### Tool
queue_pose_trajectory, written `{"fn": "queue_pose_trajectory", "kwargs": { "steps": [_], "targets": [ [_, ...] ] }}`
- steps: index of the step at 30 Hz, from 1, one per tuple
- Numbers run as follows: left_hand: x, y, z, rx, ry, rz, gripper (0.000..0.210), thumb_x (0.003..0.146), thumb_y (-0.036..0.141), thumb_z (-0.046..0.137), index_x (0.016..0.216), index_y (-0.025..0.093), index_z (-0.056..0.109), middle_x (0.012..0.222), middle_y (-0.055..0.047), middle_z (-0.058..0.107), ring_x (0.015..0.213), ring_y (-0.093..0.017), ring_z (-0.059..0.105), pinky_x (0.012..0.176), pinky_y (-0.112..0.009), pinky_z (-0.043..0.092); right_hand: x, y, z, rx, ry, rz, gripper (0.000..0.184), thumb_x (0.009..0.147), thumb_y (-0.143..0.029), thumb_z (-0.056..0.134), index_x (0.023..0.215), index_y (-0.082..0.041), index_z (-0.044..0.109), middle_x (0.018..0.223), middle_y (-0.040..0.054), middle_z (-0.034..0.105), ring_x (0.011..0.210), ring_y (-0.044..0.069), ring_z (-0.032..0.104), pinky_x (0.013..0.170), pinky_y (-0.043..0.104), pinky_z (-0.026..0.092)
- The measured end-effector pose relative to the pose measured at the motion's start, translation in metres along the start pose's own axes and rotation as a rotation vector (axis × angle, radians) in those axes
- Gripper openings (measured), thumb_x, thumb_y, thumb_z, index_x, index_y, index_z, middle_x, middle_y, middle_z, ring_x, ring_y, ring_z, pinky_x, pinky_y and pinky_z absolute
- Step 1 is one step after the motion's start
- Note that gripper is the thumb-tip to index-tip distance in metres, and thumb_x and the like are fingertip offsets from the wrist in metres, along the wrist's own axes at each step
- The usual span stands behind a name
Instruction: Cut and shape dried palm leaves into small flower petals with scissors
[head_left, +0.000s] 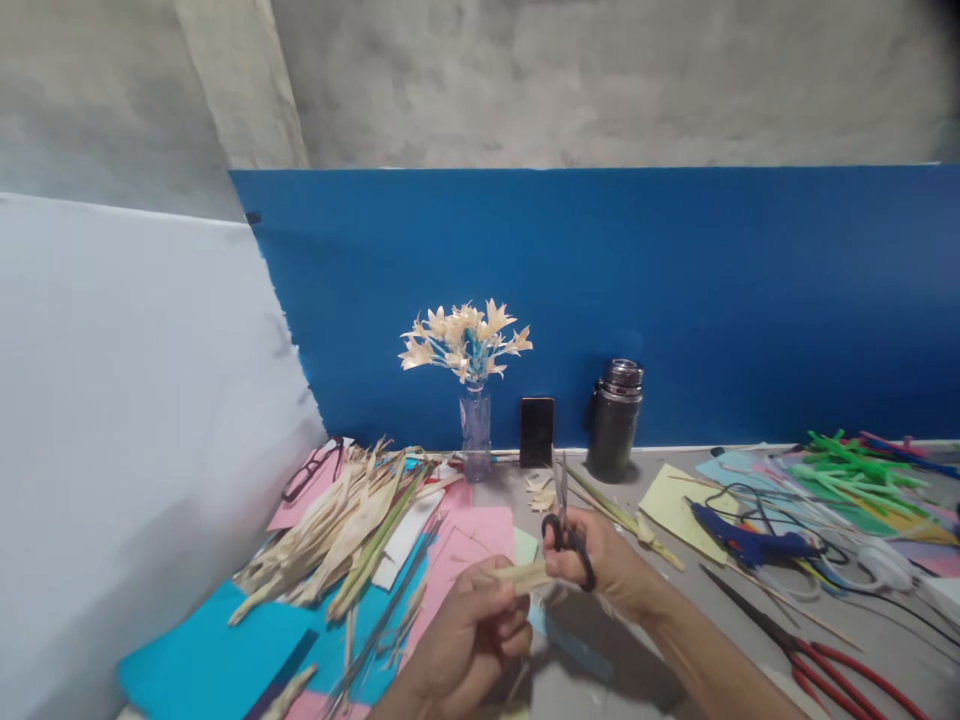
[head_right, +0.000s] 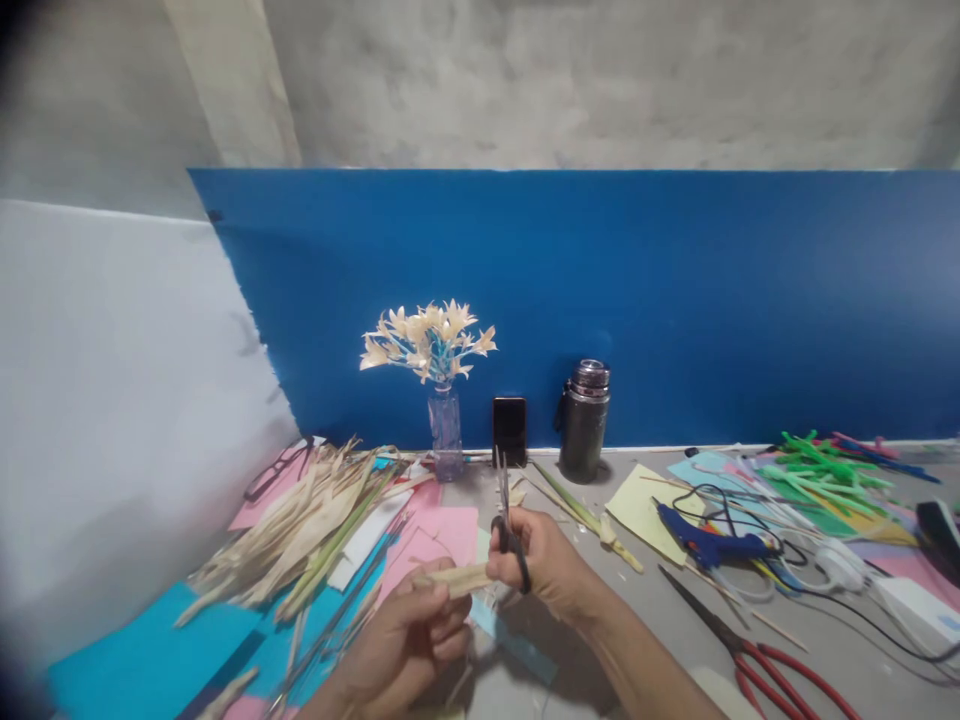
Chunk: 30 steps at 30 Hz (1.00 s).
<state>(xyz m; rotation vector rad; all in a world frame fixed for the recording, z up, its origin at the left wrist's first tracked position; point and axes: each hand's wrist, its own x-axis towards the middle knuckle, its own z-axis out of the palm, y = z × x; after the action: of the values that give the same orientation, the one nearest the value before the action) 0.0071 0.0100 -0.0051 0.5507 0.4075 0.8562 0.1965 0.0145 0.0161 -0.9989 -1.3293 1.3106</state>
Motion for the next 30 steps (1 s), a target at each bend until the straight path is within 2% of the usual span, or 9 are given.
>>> {"fn": "queue_pose_trajectory", "kwargs": {
  "steps": [4, 7, 10, 12, 16, 19, 24, 28, 30],
  "targets": [
    [-0.002, 0.008, 0.002, -0.034, -0.011, 0.028, 0.031, 0.066, 0.017, 0.077, 0.069, 0.017, 0.046, 0.054, 0.007, 0.036, 0.047, -0.005, 0.032, 0.047, -0.019, 0.022, -0.003, -0.011, -0.010, -0.072, 0.041, 0.009, 0.030, 0.061, -0.031, 0.079, 0.076, -0.017, 0.058, 0.066, -0.0025, 0.052, 0.058, 0.010, 0.041, 0.053, 0.023, 0.029],
    [-0.003, 0.018, 0.002, -0.011, -0.025, 0.053, 0.024, 0.070, 0.018, 0.074, 0.073, 0.017, 0.050, 0.060, 0.003, 0.047, 0.052, -0.008, 0.043, 0.052, -0.021, 0.034, -0.003, -0.017, -0.023, -0.101, 0.112, -0.001, 0.028, 0.063, -0.032, 0.078, 0.077, -0.017, 0.059, 0.066, -0.0027, 0.052, 0.057, 0.010, 0.041, 0.052, 0.023, 0.029],
    [-0.004, 0.024, 0.001, 0.062, -0.039, -0.021, 0.041, 0.071, 0.048, 0.074, 0.094, 0.018, 0.058, 0.077, -0.005, 0.061, 0.063, -0.015, 0.056, 0.061, -0.029, 0.044, -0.004, -0.019, -0.032, -0.108, 0.071, 0.031, 0.029, 0.061, -0.030, 0.079, 0.079, -0.017, 0.061, 0.070, -0.0020, 0.057, 0.059, 0.010, 0.045, 0.054, 0.023, 0.032],
    [-0.004, 0.023, 0.001, 0.160, -0.048, -0.067, 0.050, 0.069, 0.056, 0.073, 0.098, 0.017, 0.059, 0.078, -0.008, 0.064, 0.064, -0.017, 0.058, 0.063, -0.031, 0.045, -0.006, -0.020, -0.032, -0.151, 0.027, 0.053, 0.029, 0.061, -0.030, 0.080, 0.079, -0.017, 0.062, 0.071, -0.0017, 0.058, 0.059, 0.010, 0.046, 0.054, 0.023, 0.033],
    [-0.003, 0.016, 0.003, 0.363, 0.000, -0.056, 0.030, 0.067, 0.034, 0.079, 0.079, 0.015, 0.060, 0.065, -0.004, 0.061, 0.056, -0.012, 0.055, 0.061, -0.028, 0.042, -0.009, -0.022, -0.025, -0.250, -0.049, 0.062, 0.024, 0.064, -0.027, 0.078, 0.078, -0.017, 0.061, 0.070, -0.0010, 0.059, 0.062, 0.011, 0.050, 0.055, 0.023, 0.037],
    [-0.002, 0.011, 0.005, 0.415, 0.018, -0.049, 0.026, 0.065, 0.027, 0.081, 0.066, 0.014, 0.058, 0.057, -0.001, 0.056, 0.051, -0.010, 0.050, 0.058, -0.026, 0.040, -0.009, -0.022, -0.021, -0.267, -0.066, 0.070, 0.022, 0.065, -0.026, 0.076, 0.078, -0.017, 0.061, 0.071, -0.0005, 0.061, 0.062, 0.012, 0.051, 0.056, 0.023, 0.039],
    [-0.004, 0.013, 0.006, 0.224, -0.132, -0.012, 0.030, 0.068, 0.028, 0.079, 0.062, 0.016, 0.052, 0.058, 0.001, 0.051, 0.053, -0.009, 0.047, 0.058, -0.026, 0.039, -0.008, -0.020, -0.023, -0.236, -0.092, 0.044, 0.024, 0.066, -0.028, 0.077, 0.079, -0.017, 0.059, 0.071, -0.0006, 0.060, 0.062, 0.012, 0.051, 0.055, 0.023, 0.038],
    [-0.006, 0.023, 0.005, 0.101, -0.141, -0.011, 0.034, 0.066, 0.027, 0.080, 0.064, 0.017, 0.047, 0.063, 0.003, 0.047, 0.054, -0.009, 0.045, 0.059, -0.026, 0.042, -0.007, -0.022, -0.031, -0.210, -0.077, 0.043, 0.027, 0.065, -0.032, 0.079, 0.079, -0.017, 0.060, 0.072, -0.0007, 0.059, 0.063, 0.012, 0.050, 0.055, 0.023, 0.037],
    [-0.006, 0.027, 0.004, 0.059, -0.126, -0.021, 0.038, 0.062, 0.037, 0.082, 0.073, 0.018, 0.051, 0.073, 0.001, 0.052, 0.060, -0.011, 0.051, 0.063, -0.029, 0.046, -0.007, -0.023, -0.036, -0.214, -0.045, 0.033, 0.029, 0.065, -0.033, 0.079, 0.079, -0.017, 0.060, 0.071, -0.0008, 0.058, 0.062, 0.012, 0.049, 0.054, 0.023, 0.036]
  ]
}}
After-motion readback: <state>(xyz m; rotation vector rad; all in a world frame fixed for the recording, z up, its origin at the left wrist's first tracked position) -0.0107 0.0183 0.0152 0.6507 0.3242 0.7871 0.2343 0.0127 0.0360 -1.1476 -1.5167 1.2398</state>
